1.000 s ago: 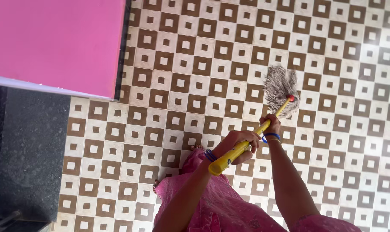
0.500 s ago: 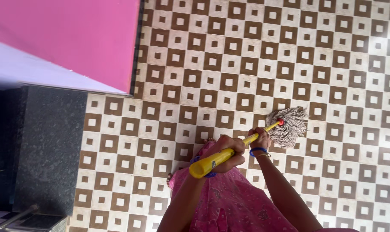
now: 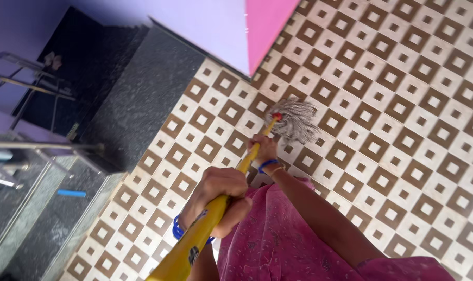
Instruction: The person dips a mop into a bucket of water, wrings the mop head by hand, and then mops a tiled floor on a balcony and inside an entryway.
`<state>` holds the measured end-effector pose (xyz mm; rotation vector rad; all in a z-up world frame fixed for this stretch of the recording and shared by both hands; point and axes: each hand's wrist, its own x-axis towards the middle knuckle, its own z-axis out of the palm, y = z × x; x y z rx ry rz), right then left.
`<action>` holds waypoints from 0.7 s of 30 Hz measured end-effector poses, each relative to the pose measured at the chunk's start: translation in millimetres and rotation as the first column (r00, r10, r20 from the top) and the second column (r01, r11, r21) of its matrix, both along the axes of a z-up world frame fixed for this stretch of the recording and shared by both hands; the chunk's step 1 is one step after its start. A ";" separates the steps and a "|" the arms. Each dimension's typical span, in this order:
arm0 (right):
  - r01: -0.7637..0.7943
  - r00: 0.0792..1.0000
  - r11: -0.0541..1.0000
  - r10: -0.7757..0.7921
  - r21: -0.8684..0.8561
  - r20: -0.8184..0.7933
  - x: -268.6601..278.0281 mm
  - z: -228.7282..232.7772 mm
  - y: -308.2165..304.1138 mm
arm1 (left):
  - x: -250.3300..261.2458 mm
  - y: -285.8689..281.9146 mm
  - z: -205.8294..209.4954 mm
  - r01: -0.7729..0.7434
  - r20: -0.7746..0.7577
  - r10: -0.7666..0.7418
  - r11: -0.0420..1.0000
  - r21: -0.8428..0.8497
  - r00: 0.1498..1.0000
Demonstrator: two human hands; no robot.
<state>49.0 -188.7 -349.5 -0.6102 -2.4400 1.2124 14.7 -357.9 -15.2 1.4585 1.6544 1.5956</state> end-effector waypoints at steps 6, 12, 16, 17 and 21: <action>-0.495 0.869 0.867 0.493 -0.062 -0.041 -77.8 -24.9 -91.8 | 21.6 -51.6 -7.2 -0.509 0.007 0.528 0.815 0.279 0.849; -0.673 0.735 0.739 0.671 -0.009 0.096 -69.5 -17.6 -96.3 | 51.0 -80.1 -11.4 -0.785 0.097 0.779 0.615 0.074 0.620; -0.637 0.770 0.769 0.628 0.059 0.115 -35.8 -13.7 -75.4 | 62.2 -74.3 -21.6 -0.744 0.201 0.722 0.666 0.055 0.662; -0.598 0.801 0.796 0.589 0.092 0.106 -24.2 -15.5 -68.4 | 65.0 -71.6 -24.3 -0.722 0.244 0.687 0.686 0.092 0.684; -0.569 0.801 0.806 0.499 0.162 0.331 22.2 -36.2 -35.5 | 72.5 -70.9 -39.5 -0.654 0.386 0.564 0.739 0.158 0.730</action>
